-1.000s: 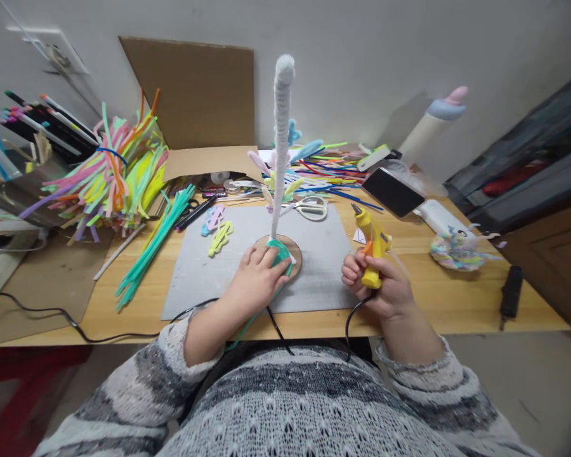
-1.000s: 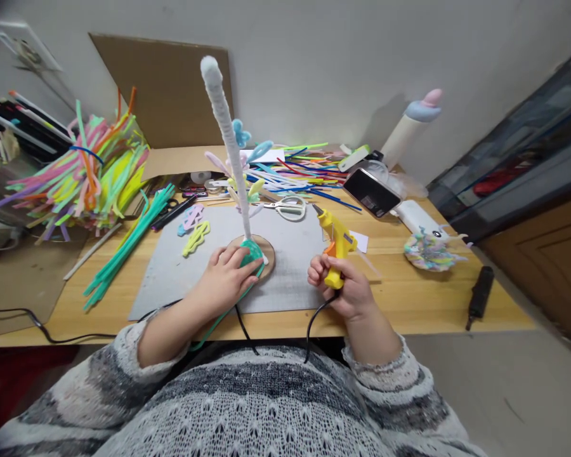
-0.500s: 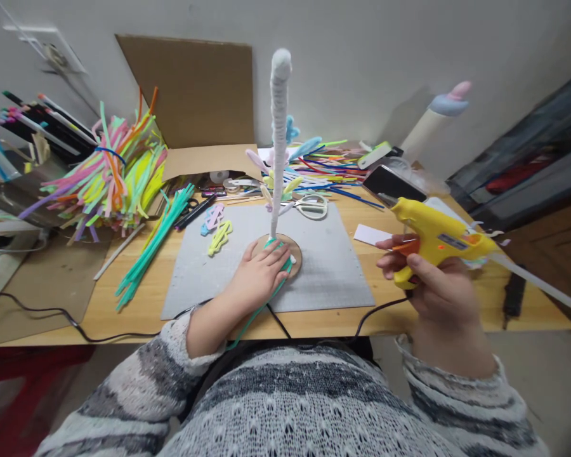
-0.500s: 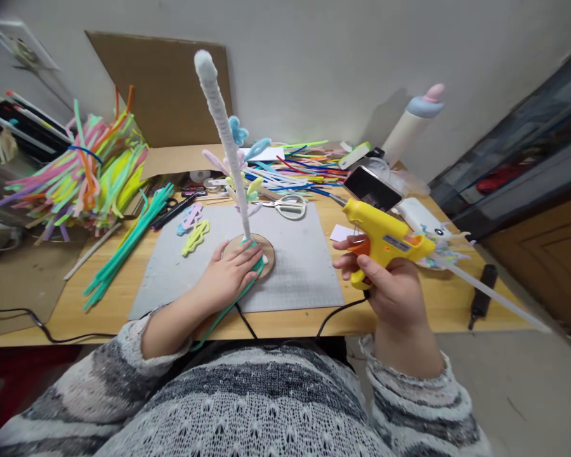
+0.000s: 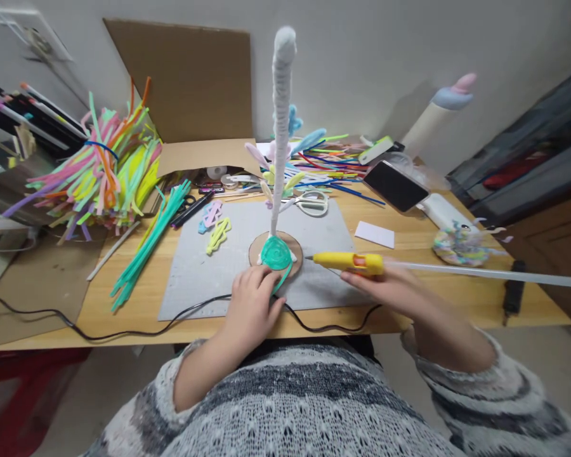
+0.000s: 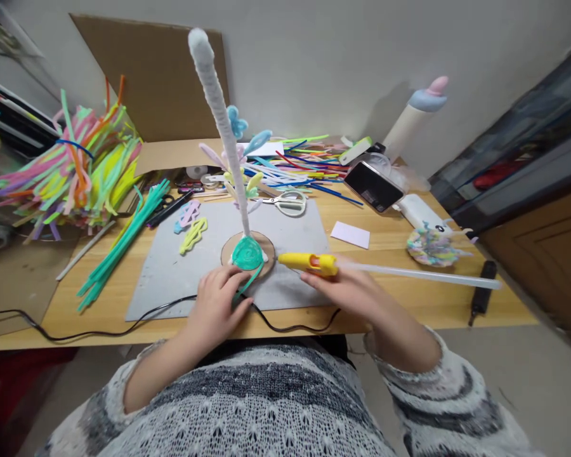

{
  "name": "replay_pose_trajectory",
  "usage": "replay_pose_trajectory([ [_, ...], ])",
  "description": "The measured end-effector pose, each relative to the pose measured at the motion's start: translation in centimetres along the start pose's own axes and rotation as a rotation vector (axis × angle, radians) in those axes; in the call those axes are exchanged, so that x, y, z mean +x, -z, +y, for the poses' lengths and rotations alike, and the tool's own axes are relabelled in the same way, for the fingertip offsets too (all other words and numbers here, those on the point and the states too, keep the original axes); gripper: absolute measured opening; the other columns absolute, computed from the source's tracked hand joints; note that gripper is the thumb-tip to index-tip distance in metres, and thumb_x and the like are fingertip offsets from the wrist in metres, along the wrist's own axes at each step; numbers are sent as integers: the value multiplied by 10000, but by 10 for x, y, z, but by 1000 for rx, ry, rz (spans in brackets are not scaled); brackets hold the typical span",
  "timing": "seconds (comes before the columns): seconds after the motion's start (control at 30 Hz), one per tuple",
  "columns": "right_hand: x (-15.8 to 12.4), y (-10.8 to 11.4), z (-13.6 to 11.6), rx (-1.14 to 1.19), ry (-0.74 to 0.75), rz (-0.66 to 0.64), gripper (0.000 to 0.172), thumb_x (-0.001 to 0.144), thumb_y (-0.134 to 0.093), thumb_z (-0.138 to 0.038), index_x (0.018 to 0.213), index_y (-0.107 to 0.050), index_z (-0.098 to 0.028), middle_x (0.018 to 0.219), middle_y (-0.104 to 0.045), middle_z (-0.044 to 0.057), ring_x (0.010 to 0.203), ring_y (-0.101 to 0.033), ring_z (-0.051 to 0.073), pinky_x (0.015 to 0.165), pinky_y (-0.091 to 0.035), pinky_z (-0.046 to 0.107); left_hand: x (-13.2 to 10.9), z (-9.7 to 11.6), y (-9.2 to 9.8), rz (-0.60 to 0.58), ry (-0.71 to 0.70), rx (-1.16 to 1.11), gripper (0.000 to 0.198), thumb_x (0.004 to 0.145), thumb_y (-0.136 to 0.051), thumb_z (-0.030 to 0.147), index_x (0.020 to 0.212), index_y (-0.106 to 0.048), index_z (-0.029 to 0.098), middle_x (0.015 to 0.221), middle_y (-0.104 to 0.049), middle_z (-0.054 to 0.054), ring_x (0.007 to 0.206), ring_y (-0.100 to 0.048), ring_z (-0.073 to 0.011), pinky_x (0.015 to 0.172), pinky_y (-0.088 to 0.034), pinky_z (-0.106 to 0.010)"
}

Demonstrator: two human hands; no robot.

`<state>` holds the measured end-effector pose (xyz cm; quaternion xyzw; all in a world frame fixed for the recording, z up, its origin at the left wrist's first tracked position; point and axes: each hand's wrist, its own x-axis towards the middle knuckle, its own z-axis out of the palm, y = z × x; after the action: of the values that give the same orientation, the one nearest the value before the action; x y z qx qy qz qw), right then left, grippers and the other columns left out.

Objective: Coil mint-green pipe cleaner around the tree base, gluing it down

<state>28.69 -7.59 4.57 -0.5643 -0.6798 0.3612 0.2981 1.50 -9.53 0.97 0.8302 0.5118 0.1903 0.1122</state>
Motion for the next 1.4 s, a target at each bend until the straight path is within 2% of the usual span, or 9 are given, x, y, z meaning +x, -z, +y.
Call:
replay_pose_trajectory([
  [0.13,20,-19,-6,-60,-16,-31,213,771,-651,-501,835,-721,-310,775,-722,-4,702,-657,229,648,-549,395,-4,-2,-9,44,-57,-40,161,894,-548,214,1042,-611,201,1156,-624,-91,1098,-538,-253,951,-412,-441],
  [0.27,32,-19,-13,-116,7,-100,281,798,-606,-520,889,-728,-284,807,-732,-1,736,-662,213,678,-534,359,-5,-6,-14,98,-169,-54,231,924,-489,164,1125,-598,196,1197,-638,-83,1137,-546,-228,992,-391,-427],
  [0.4,36,-12,-21,-275,23,-235,334,854,-549,-525,962,-727,-264,841,-736,-1,750,-658,190,670,-502,314,-7,-7,-18,149,-193,-36,286,920,-502,155,1190,-585,196,1216,-643,-87,1140,-565,-231,1006,-373,-433],
  [0.53,38,-10,-27,-443,42,-291,363,878,-513,-538,958,-730,-259,855,-740,17,747,-652,193,655,-475,310,-7,-7,-19,175,-197,-21,258,921,-516,168,1160,-606,204,1200,-653,-75,1124,-578,-224,1000,-364,-426],
  [0.73,42,-13,-30,-607,156,-238,360,884,-519,-524,910,-728,-232,848,-722,50,767,-636,203,671,-455,308,-7,-6,-17,175,-199,-25,249,925,-514,180,1153,-610,198,1204,-651,-66,1141,-568,-210,1020,-328,-404],
  [1.0,44,-14,-34,-753,150,-231,390,889,-496,-553,901,-730,-242,806,-718,49,726,-629,194,621,-416,291,-10,-7,-16,208,-196,-45,232,918,-532,214,1133,-616,193,1201,-656,-60,1136,-564,-214,1022,-306,-404],
  [1.17,42,-14,-36,-738,172,-206,365,884,-509,-551,963,-735,-276,774,-720,27,680,-622,170,576,-391,267,-10,-7,-15,228,-172,-54,216,907,-532,177,1099,-631,192,1048,-693,-38,998,-596,-203,953,-345,-387],
  [1.4,41,-14,-42,-734,186,-212,336,876,-527,-533,931,-741,-279,750,-709,24,673,-624,169,557,-391,261,-11,-7,-15,264,-179,-53,201,893,-537,160,1066,-636,181,1030,-702,-36,973,-606,-196,952,-346,-382],
])
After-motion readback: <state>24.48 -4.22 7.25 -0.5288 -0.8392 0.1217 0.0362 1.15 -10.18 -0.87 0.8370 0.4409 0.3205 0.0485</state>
